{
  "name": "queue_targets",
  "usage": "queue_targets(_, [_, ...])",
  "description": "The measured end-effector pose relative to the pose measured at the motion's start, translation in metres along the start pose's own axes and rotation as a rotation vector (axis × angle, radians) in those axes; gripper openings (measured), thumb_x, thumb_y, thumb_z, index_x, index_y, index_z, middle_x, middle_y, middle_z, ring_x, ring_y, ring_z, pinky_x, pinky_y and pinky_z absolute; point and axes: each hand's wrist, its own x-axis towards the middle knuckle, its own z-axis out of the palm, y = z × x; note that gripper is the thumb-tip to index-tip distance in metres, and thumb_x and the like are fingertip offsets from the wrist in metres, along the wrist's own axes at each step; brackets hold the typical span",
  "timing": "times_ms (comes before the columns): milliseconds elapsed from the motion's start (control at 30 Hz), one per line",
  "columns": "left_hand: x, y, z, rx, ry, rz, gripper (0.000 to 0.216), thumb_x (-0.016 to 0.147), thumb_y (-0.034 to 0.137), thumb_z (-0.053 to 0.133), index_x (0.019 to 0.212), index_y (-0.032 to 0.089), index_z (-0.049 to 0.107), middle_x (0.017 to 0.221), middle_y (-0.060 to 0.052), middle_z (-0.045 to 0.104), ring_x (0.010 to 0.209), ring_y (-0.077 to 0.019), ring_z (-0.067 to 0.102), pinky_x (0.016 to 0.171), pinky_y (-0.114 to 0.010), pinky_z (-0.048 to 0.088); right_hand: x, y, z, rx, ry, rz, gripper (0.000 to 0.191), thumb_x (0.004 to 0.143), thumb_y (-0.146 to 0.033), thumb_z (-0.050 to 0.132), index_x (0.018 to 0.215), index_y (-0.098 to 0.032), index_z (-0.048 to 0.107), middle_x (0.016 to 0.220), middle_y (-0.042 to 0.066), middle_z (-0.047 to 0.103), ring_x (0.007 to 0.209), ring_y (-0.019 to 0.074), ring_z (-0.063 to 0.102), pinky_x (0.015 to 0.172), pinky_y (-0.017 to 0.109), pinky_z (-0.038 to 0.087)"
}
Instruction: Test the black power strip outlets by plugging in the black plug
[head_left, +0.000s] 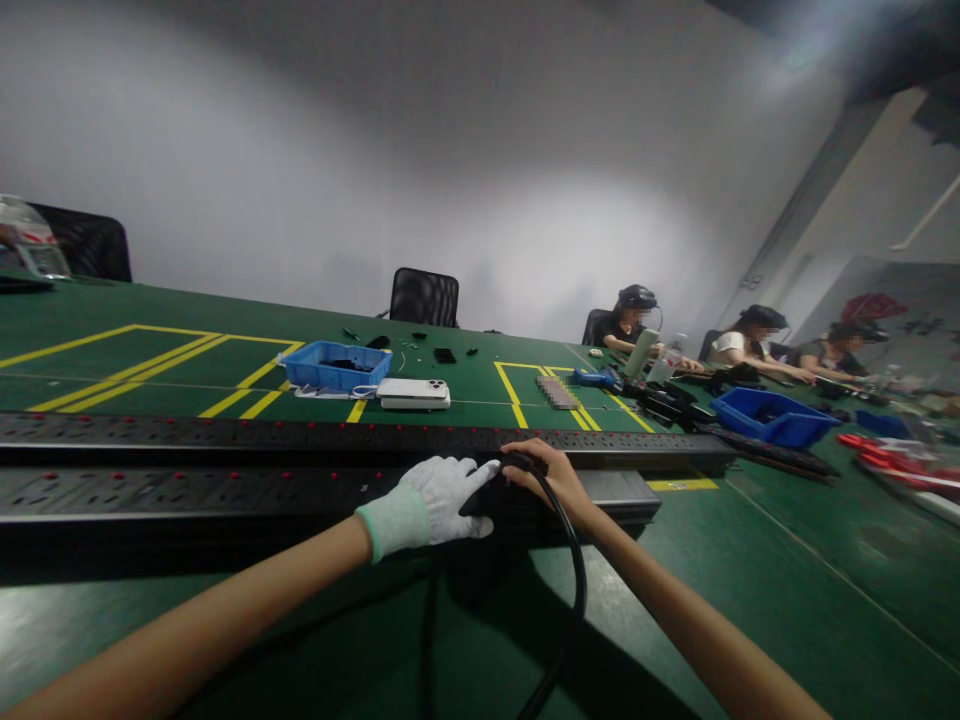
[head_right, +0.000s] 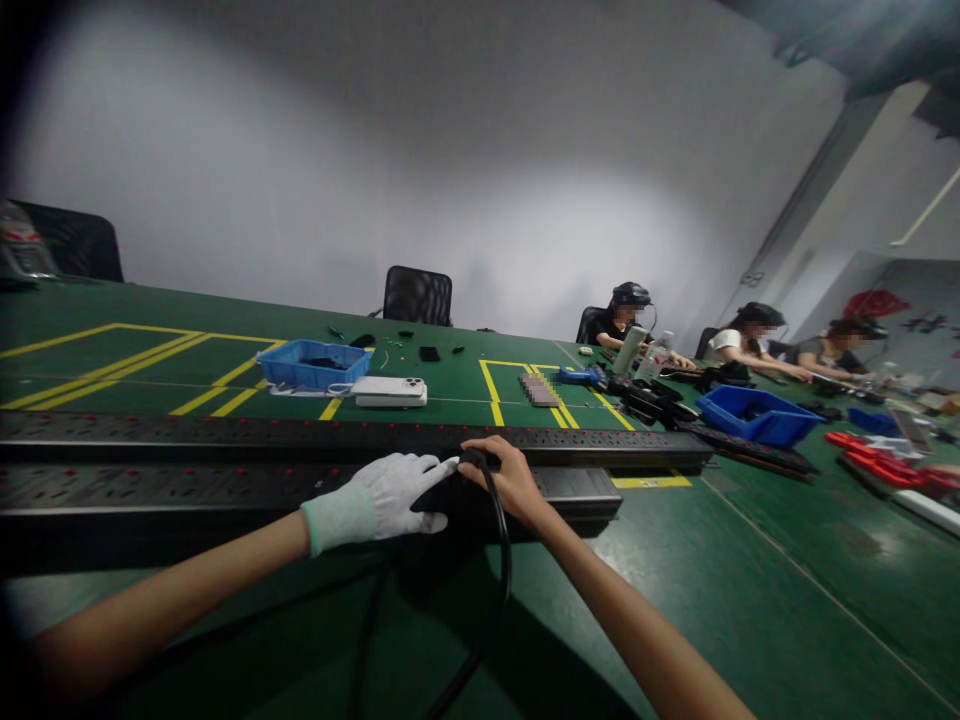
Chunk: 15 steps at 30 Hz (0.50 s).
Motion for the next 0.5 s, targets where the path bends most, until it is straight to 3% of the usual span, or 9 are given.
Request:
queue_targets(167, [0.0,0.001,-0.002,0.0,0.002,0.003,0.079,0.081,0.071,0.026,0.137,0.016,0.033,0.109,-0.013,0.056,0.085,-0.0262,0.057,0.071,-0.037,0.041,-0.009,0.008,0.013,-0.025,0.047,-0.05,0.027,0.083,-0.032,0.059,0.109,-0.024,0.06,0.095,0.003,0.061,0.089,0.0161,0.06,0.079,0.03,0.047])
queue_targets(367, [-0.001,0.002,-0.001,0.018,0.006,-0.003,0.076,0.082,0.069,0.029,0.14,0.02,0.026,0.113,-0.012,0.056,0.087,-0.0255,0.057,0.074,-0.036,0.04,-0.025,0.006,0.018,-0.3,0.204,-0.195,0.03,0.083,-0.03,0.059,0.113,-0.025,0.056,0.101,0.005,0.063,0.096,0.0196,0.058,0.096,0.044,0.037])
queue_targets(500, [-0.001,0.002,0.0,-0.003,0.005,-0.002,0.075,0.082,0.068,0.031,0.139,0.02,0.028,0.113,-0.012,0.055,0.087,-0.0255,0.056,0.074,-0.037,0.04,-0.033,0.001,0.022,-0.337,0.167,-0.259,0.033,0.085,-0.026,0.056,0.118,-0.025,0.053,0.106,0.006,0.061,0.101,0.0212,0.056,0.094,0.043,0.04])
